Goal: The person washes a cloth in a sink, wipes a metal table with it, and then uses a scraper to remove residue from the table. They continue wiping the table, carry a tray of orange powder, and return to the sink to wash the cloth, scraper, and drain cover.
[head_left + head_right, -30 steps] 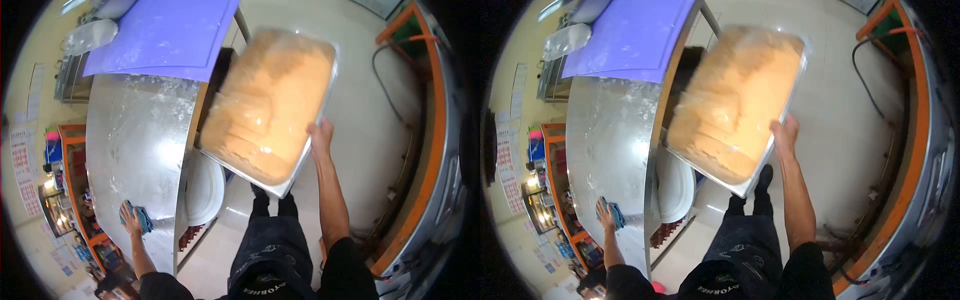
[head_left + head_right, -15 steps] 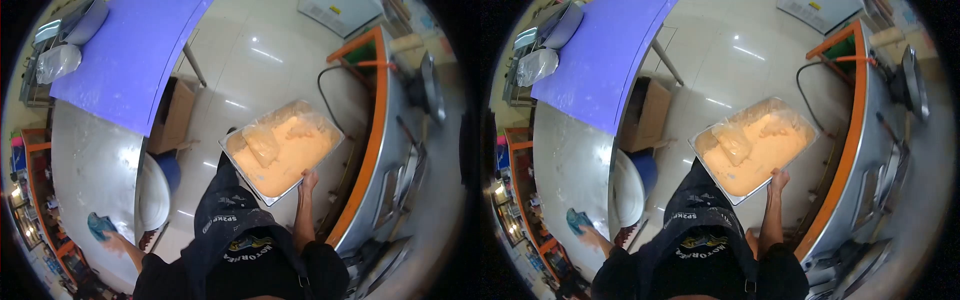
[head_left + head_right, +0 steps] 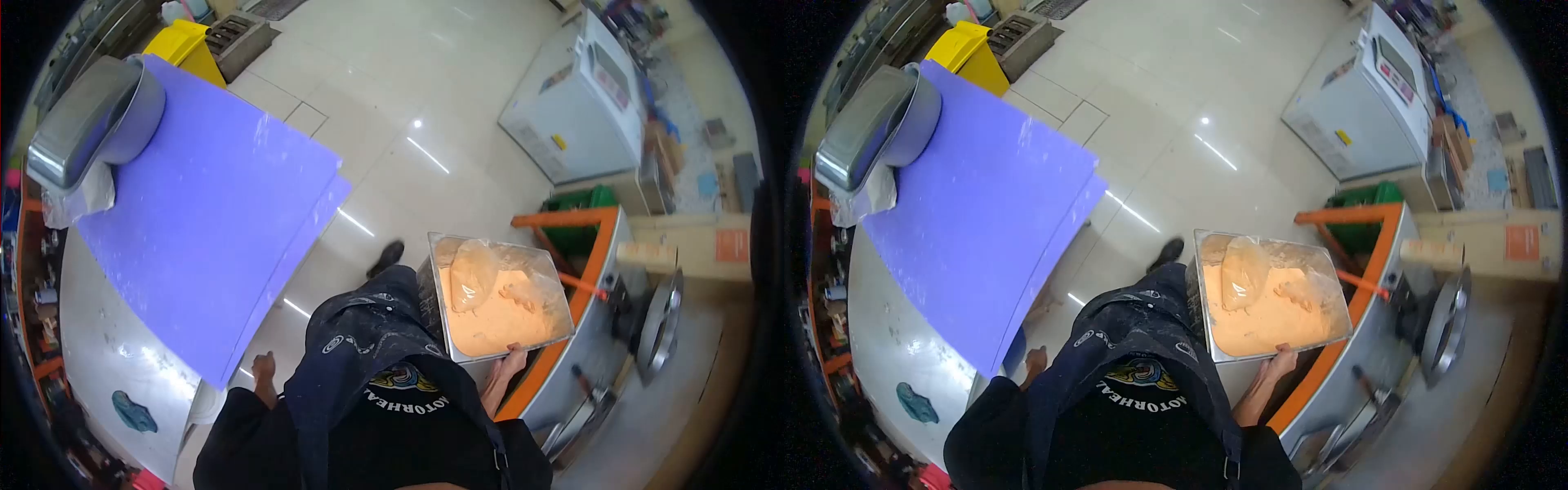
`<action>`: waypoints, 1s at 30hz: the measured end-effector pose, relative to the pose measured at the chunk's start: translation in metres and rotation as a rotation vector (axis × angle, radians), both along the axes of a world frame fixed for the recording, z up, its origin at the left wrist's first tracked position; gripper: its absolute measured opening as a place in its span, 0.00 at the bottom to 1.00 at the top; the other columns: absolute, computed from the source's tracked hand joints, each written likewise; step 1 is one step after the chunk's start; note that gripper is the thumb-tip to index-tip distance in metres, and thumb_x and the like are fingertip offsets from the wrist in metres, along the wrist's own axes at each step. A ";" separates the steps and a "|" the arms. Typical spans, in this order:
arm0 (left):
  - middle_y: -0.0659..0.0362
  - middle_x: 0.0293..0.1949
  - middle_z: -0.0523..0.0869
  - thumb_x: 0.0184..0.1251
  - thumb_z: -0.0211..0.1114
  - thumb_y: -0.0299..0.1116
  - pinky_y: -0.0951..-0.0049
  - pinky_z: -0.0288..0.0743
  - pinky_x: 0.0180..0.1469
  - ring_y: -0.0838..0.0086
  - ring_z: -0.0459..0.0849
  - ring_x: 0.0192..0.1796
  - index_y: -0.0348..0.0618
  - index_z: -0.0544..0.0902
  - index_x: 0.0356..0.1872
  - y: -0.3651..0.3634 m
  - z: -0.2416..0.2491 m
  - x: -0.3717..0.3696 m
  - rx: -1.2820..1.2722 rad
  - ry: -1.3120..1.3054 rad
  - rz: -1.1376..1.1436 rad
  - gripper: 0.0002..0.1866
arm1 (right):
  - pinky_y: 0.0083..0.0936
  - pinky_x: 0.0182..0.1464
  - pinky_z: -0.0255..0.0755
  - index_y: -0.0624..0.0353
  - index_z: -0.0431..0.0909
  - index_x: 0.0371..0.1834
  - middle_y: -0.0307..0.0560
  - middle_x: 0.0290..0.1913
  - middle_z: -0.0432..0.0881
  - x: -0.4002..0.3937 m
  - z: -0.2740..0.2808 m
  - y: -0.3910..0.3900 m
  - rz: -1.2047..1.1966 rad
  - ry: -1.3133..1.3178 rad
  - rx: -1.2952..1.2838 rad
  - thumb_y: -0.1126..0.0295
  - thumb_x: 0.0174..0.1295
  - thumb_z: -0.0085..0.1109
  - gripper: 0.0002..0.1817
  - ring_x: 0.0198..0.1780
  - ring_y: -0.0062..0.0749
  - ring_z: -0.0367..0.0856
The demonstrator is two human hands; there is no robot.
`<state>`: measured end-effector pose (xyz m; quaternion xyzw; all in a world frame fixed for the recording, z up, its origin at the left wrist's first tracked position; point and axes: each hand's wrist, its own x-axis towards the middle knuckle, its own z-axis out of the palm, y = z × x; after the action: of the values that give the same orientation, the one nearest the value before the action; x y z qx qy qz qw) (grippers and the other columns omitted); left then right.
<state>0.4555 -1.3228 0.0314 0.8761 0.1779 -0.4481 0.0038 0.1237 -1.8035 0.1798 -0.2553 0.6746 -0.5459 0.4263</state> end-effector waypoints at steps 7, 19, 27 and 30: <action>0.43 0.51 0.81 0.62 0.52 0.48 0.57 0.69 0.59 0.50 0.78 0.55 0.35 0.79 0.50 -0.057 -0.040 -0.020 -0.111 0.135 0.214 0.26 | 0.32 0.39 0.75 0.70 0.73 0.25 0.50 0.34 0.77 0.187 -0.026 -0.265 0.159 0.305 0.157 0.82 0.38 0.49 0.08 0.35 0.39 0.78; 0.43 0.36 0.84 0.66 0.54 0.48 0.56 0.77 0.44 0.52 0.84 0.38 0.38 0.83 0.37 -0.482 0.009 -0.202 -0.276 0.237 1.150 0.21 | 0.33 0.29 0.68 0.68 0.75 0.22 0.45 0.28 0.74 0.667 -0.026 -0.519 0.981 0.146 -0.180 0.80 0.37 0.56 0.06 0.29 0.32 0.72; 0.47 0.33 0.85 0.66 0.54 0.45 0.62 0.78 0.37 0.56 0.84 0.31 0.40 0.83 0.37 -0.571 -0.117 0.109 -0.353 -0.515 0.329 0.18 | 0.31 0.29 0.70 0.69 0.73 0.18 0.43 0.26 0.74 1.024 -0.001 -0.470 1.303 0.044 -0.315 0.81 0.39 0.54 0.02 0.27 0.30 0.71; 0.48 0.32 0.85 0.65 0.54 0.45 0.63 0.78 0.38 0.58 0.84 0.30 0.42 0.83 0.38 -0.540 -0.097 0.270 -0.474 -0.731 0.868 0.18 | 0.27 0.26 0.60 0.61 0.63 0.15 0.38 0.24 0.66 1.097 0.042 -0.446 1.387 0.051 -0.313 0.81 0.36 0.53 0.08 0.25 0.26 0.62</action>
<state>0.7255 -1.8629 -0.0659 0.7959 0.4011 -0.1036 0.4414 1.2209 -2.2494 0.2222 -0.6968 0.2800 -0.2333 0.6178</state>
